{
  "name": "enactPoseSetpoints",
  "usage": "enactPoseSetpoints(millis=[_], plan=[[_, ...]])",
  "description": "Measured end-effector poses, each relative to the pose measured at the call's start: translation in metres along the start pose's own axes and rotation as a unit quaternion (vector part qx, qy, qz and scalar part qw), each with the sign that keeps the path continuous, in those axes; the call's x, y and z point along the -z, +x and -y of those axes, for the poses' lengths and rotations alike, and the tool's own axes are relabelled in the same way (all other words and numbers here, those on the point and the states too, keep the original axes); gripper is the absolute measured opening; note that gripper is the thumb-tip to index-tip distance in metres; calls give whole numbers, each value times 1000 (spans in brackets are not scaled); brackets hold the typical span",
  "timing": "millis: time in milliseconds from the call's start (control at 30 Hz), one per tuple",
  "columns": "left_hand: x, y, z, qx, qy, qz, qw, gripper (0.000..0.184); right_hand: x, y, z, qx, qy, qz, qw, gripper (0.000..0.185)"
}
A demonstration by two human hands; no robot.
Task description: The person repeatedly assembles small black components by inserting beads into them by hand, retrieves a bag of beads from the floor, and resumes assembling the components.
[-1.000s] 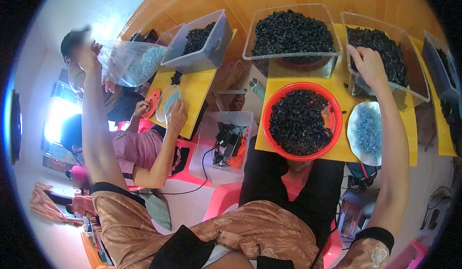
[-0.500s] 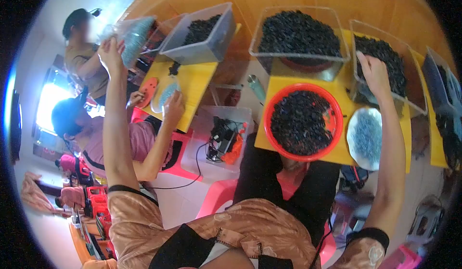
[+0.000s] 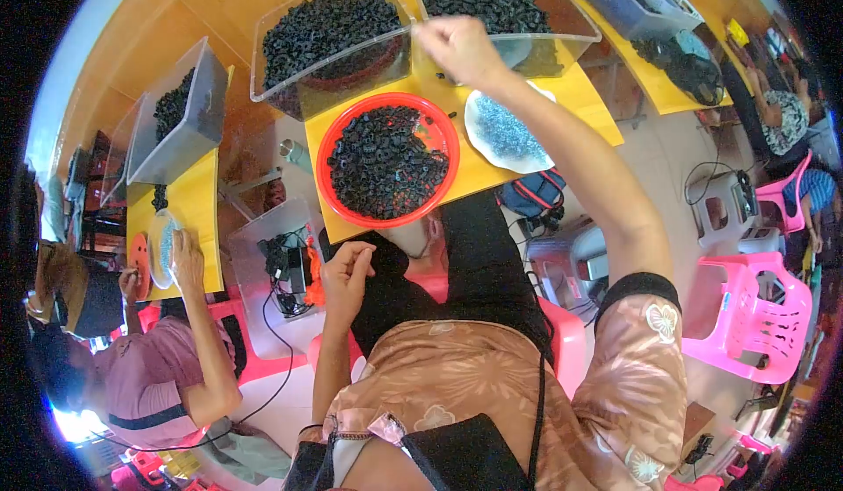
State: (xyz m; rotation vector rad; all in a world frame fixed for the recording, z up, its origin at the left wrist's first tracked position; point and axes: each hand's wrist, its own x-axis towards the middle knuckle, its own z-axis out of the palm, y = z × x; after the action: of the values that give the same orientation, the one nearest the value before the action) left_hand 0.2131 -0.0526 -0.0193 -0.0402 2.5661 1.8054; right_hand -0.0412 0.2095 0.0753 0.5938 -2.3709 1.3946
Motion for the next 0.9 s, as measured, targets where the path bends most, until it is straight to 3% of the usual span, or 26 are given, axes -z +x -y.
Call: enactPoseSetpoints(millis=[67, 133, 200, 233, 333, 433, 567, 633, 700, 733, 800, 833, 900], plan=[[-7, -2, 4, -17, -8, 3, 1000, 10, -8, -23, 19, -30, -131, 124, 983, 29], [-7, -1, 3, -43, 3, 18, 999, 10, -33, -49, 8, 46, -90, 147, 984, 18], [-4, -4, 5, -17, 15, 29, 999, 11, -48, -64, 23, -70, -42, 233, 969, 15], [-2, -6, 9, -17, 13, 23, 1000, 11, -57, -68, 24, -20, -81, 231, 969, 16], [0, -7, 19, -24, -18, -15, 999, 10, -78, -69, 38, -27, -154, 289, 945, 19], [4, -10, 19, -13, -40, -37, 998, 11, -99, -73, 16, 47, -222, 276, 934, 20], [3, -1, 13, -2, -70, -68, 995, 12, -92, -66, 15, 29, -236, 296, 925, 21], [-1, 12, 3, -4, -98, -82, 992, 12, -83, -64, 11, 13, -198, 279, 940, 22], [-10, 32, -5, -100, -25, -137, 985, 13, -73, -67, 9, -17, -154, 245, 957, 23], [-15, 42, -10, -149, 12, -162, 975, 15, -69, -70, 13, -104, -83, 241, 961, 24], [-18, 59, -27, -146, 42, -131, 980, 20, -59, -78, 24, -270, 62, 224, 934, 25], [-21, 66, -32, -143, 59, -115, 981, 23, -60, -86, 30, -310, 175, 203, 912, 23], [-35, 79, -38, -139, -21, -91, 986, 29, -59, -98, 44, -346, 249, 206, 881, 23]])
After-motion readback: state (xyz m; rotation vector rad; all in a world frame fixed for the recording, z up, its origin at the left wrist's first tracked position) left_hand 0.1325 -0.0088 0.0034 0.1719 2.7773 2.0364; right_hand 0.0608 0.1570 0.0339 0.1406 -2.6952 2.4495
